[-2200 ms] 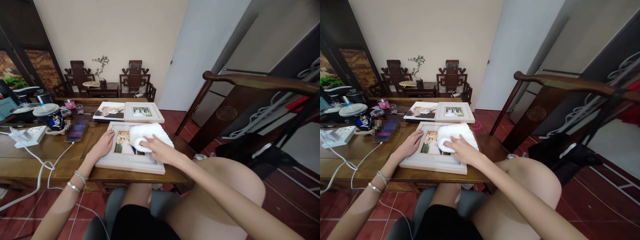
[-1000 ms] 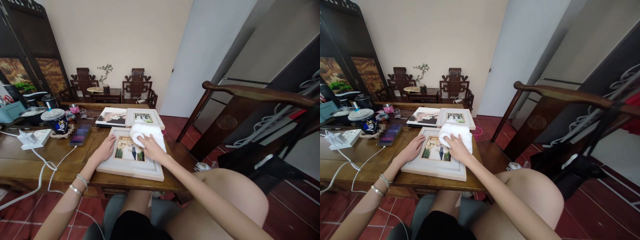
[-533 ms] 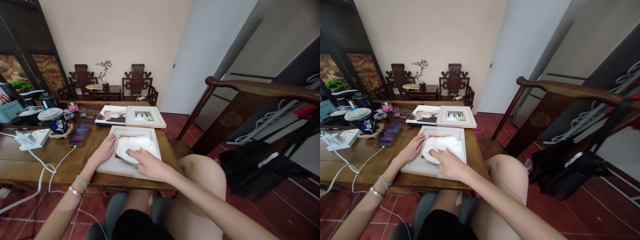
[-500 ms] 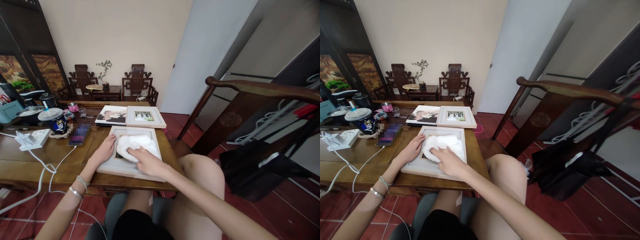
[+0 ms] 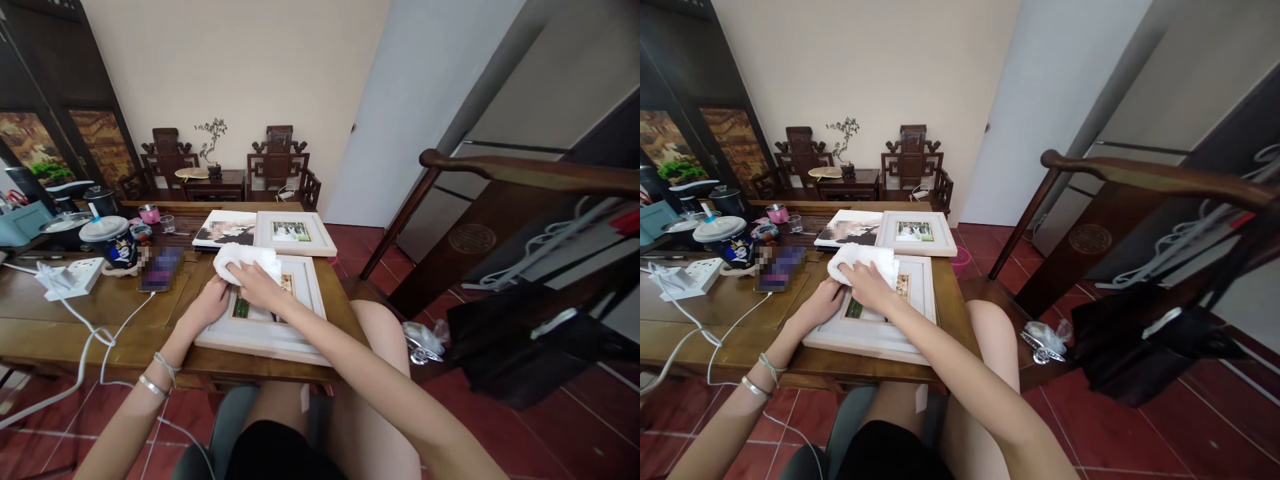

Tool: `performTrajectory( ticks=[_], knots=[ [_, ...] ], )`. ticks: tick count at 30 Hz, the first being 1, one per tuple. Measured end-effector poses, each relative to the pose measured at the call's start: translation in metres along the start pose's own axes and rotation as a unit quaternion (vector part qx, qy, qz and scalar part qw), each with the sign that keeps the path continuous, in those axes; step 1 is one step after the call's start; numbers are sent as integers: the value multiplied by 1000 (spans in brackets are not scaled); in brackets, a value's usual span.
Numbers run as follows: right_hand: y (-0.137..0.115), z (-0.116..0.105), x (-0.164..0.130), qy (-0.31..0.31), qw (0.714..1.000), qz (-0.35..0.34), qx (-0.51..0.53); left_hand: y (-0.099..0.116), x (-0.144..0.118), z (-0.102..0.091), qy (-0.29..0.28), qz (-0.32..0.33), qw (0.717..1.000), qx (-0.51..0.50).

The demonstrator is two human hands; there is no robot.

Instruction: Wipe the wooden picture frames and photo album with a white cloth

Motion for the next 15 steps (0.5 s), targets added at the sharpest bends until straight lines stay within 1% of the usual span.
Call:
performTrajectory(
  ticks=[3, 5, 7, 10, 12, 15],
  knots=[
    [2, -10, -1, 36, 997, -40, -62, 3, 1, 0, -6, 12, 1000, -3],
    [11, -9, -5, 41, 995, -45, -84, 6, 2, 1, -10, 27, 1000, -10],
    [21, 1, -9, 8, 996, -30, -86, 6, 2, 2, -12, 32, 999, -15],
    [31, 15, -17, -44, 996, -6, -80, -1, 1, 5, -17, 23, 999, -18],
    [35, 12, -23, -54, 995, 6, -88, -5, -1, 8, -20, 15, 1000, -12],
    [50, -6, -37, -78, 991, 33, -105, -8, -2, 10, -22, 11, 1000, -2]
  ],
)
Point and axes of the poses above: each hand's wrist, its own x-axis towards the middle knuckle, its own z-axis out of the palm, y = z × x, the point moved 10 cm from there along x, towards the middle knuckle, and after that the axes turned 8 degrees about y, right-handed, at the moved point
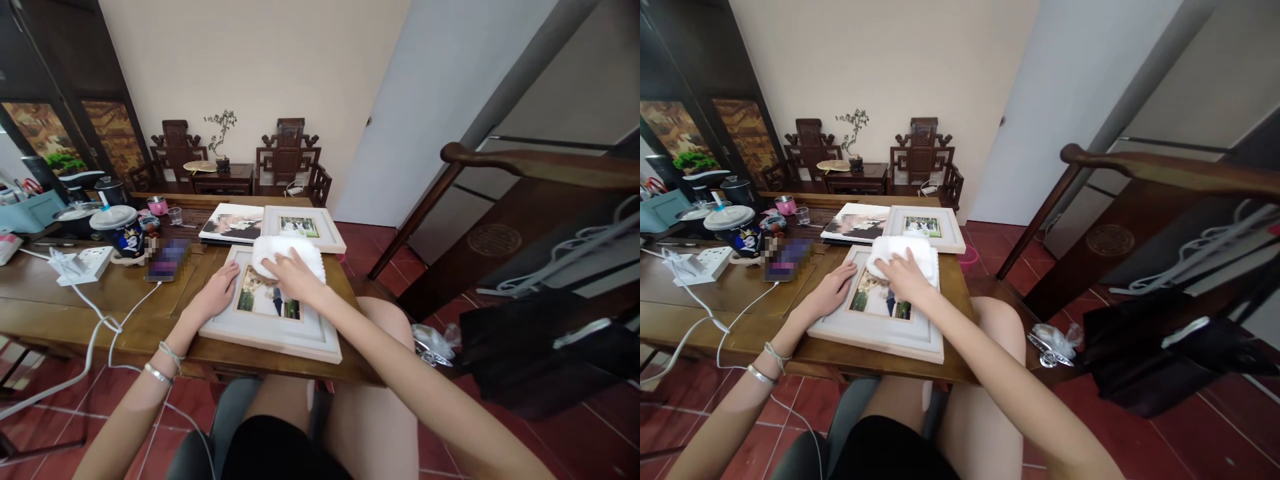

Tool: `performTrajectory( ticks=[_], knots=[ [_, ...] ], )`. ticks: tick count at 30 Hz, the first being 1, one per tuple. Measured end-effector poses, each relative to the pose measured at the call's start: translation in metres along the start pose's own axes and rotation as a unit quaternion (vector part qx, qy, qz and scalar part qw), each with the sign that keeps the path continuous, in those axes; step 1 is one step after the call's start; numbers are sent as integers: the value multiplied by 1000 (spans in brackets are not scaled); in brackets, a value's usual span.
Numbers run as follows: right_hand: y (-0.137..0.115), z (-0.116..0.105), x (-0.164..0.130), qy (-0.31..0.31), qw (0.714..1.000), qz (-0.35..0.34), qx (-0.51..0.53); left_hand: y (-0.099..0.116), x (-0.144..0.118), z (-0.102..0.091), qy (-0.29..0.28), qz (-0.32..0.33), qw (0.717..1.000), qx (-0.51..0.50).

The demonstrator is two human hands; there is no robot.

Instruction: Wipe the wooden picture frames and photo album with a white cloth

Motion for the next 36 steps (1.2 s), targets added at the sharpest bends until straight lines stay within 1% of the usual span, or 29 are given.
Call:
performTrajectory(
  ticks=[2, 5, 7, 8, 10, 13, 17, 20, 21, 23, 27, 29, 32, 36],
  knots=[
    [22, -11, -15, -19, 999, 29, -10, 0, 0, 0, -1, -1, 1000, 2],
    [62, -26, -42, -15, 995, 86, -43, 0, 0, -1, -4, -3, 1000, 5],
    [79, -27, -58, -10, 993, 110, -52, 0, 0, -1, -4, -2, 1000, 5],
    [82, -25, -65, -10, 993, 111, -46, 0, 1, -1, -2, -1, 1000, 5],
    [76, -19, -78, -6, 995, 94, -20, -1, 1, -2, -1, 1, 1000, 6],
    [51, -18, -100, 7, 998, 65, 15, -2, 2, -1, -5, 3, 1000, 17],
    [11, -26, -136, -27, 997, 50, 61, -2, 3, -1, -3, 9, 1000, 24],
    [-13, -33, -153, -41, 995, 23, 93, -1, 3, -1, -3, 9, 1000, 21],
    [-15, -34, -154, -42, 994, 21, 96, -1, 3, -1, -4, 8, 1000, 21],
    [-9, -30, -150, -44, 994, 34, 91, 0, 3, 0, -8, 7, 1000, 21],
    [24, -20, -120, -10, 995, 82, 61, 2, 3, -2, -11, 6, 1000, 21],
    [35, -15, -105, 12, 995, 83, 46, 3, 3, -2, -12, 10, 1000, 23],
    [38, -11, -92, 30, 997, 66, 27, 4, 4, -2, -14, 15, 999, 31],
    [33, -10, -92, 32, 998, 55, 9, 4, 4, -3, -12, 18, 999, 33]
  ],
)
Point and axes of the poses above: each hand's wrist, its own x-axis towards the middle knuckle, its own z-axis out of the palm, y = z × x, the point moved 10 cm from there along x, towards the middle knuckle, and after that the axes turned 8 degrees about y, right-handed, at the moved point
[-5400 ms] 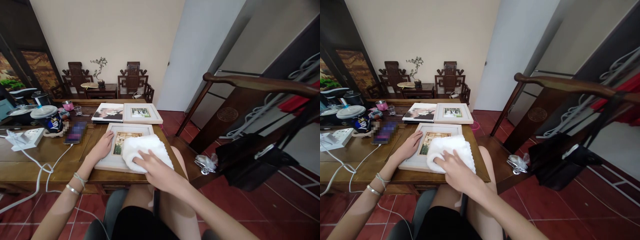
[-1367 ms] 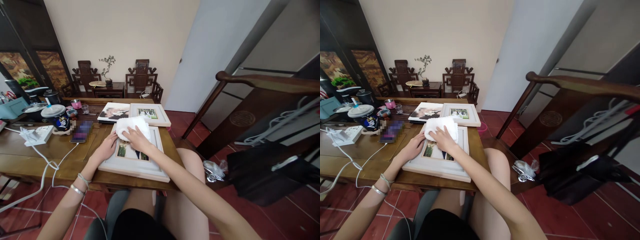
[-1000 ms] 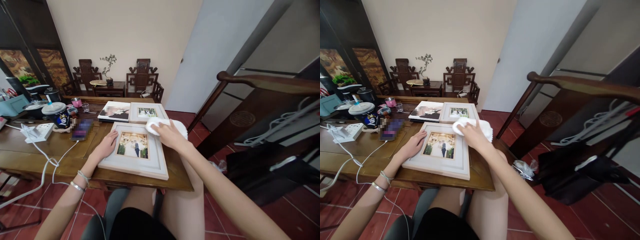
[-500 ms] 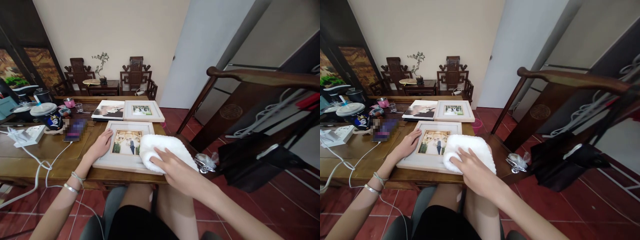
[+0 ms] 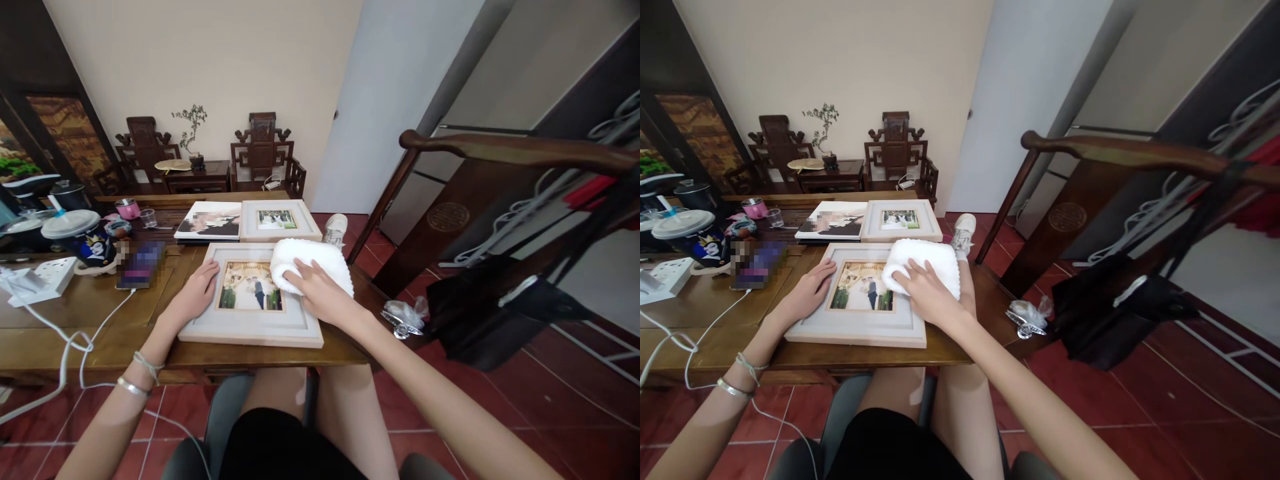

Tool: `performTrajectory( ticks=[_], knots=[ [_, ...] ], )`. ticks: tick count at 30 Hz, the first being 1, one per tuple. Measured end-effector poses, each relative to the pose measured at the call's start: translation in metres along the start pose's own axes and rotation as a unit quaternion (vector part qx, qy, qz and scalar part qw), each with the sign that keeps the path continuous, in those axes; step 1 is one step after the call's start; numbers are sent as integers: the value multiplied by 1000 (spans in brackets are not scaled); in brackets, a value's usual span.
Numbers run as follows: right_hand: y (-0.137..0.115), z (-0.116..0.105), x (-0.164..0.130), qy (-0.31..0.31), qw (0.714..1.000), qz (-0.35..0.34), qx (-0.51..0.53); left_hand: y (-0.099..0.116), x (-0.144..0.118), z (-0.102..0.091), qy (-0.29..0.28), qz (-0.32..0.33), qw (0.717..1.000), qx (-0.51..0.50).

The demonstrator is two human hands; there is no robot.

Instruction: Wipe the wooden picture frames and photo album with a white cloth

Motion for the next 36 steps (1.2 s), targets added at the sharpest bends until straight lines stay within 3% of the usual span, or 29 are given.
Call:
performTrajectory(
  ticks=[8, 17, 20, 29, 32, 36],
  knots=[
    [7, -1, 5, 15, 999, 35, -3, -1, 1, -2, 1, -6, 1000, -4],
    [-49, -29, -46, -48, 997, -13, 66, -1, 3, -2, -4, -5, 1000, -11],
    [-43, -29, -44, -46, 996, 2, 72, -2, 3, -2, 0, -4, 1000, -15],
    [15, -8, 16, 49, 996, 32, 64, -3, 1, -1, 6, -5, 1000, -17],
    [5, -8, 9, 44, 998, 16, 53, -3, 1, 0, 9, 0, 1000, -14],
    [-23, -10, -21, -2, 998, -2, 57, -3, 1, 2, 3, 2, 1000, -11]
  ],
)
Point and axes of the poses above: each hand's wrist, its own x-axis towards the middle knuckle, its own z-axis out of the palm, y = z × x, the point moved 10 cm from there along x, towards the middle knuckle, and after that the axes turned 8 degrees about y, right-handed, at the moved point
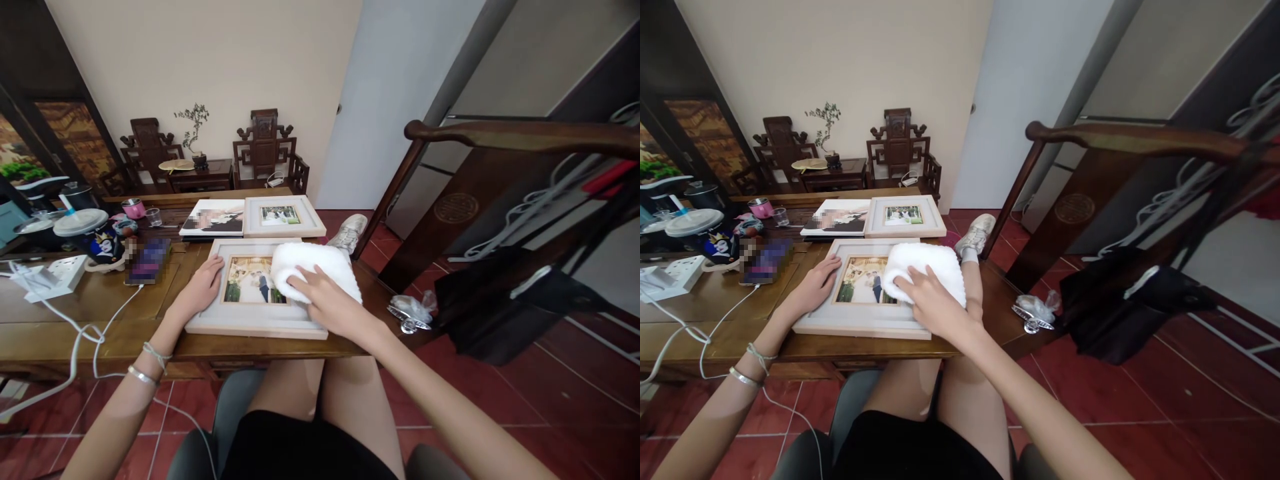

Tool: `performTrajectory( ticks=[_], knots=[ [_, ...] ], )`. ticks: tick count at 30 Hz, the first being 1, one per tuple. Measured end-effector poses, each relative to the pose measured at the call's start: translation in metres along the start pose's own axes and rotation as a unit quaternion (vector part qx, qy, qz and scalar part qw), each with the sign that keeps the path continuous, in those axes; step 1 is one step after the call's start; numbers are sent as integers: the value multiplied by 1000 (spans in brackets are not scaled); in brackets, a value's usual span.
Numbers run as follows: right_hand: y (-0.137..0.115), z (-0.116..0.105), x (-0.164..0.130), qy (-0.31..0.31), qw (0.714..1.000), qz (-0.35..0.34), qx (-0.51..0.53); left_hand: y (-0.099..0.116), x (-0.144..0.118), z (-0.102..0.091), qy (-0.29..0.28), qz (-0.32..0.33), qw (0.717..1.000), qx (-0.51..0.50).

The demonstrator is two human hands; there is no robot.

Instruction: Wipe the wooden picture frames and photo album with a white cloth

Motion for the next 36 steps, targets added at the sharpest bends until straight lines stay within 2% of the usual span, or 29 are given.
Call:
performTrajectory(
  ticks=[5, 12, 16, 20, 22, 24, 30, 33, 36],
  knots=[
    [-17, -7, -25, -32, 999, -3, 43, 1, 0, -1, 1, 0, 1000, 0],
    [-14, -5, -15, -39, 999, 6, 20, 0, -1, -1, -5, -4, 1000, 6],
    [-37, -2, -27, -30, 999, 13, -9, 1, -1, -2, 1, -1, 1000, 5],
    [-62, -4, -45, -22, 1000, -11, 10, 2, -1, -2, -9, -6, 1000, -1],
    [-56, -5, -44, -18, 1000, -7, 25, 2, -1, -2, -13, -8, 1000, -2],
    [-38, -6, -33, -6, 999, 12, 34, 2, -1, -2, -12, -8, 1000, 0],
    [19, 3, 31, 30, 999, 44, 12, 0, -1, -1, -8, -5, 1000, 4],
    [29, 8, 49, 32, 998, 46, -6, 0, 0, -2, -5, -4, 1000, 4],
    [21, 9, 47, 34, 999, 25, -18, -1, 0, -2, -4, -4, 1000, 5]
  ],
)
Point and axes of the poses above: each hand's wrist, its own x-axis towards the middle knuckle, its own z-axis out of the palm, y = z × x, the point moved 10 cm from there along x, towards the middle knuckle, and after that the axes turned 8 degrees about y, right-handed, at the moved point
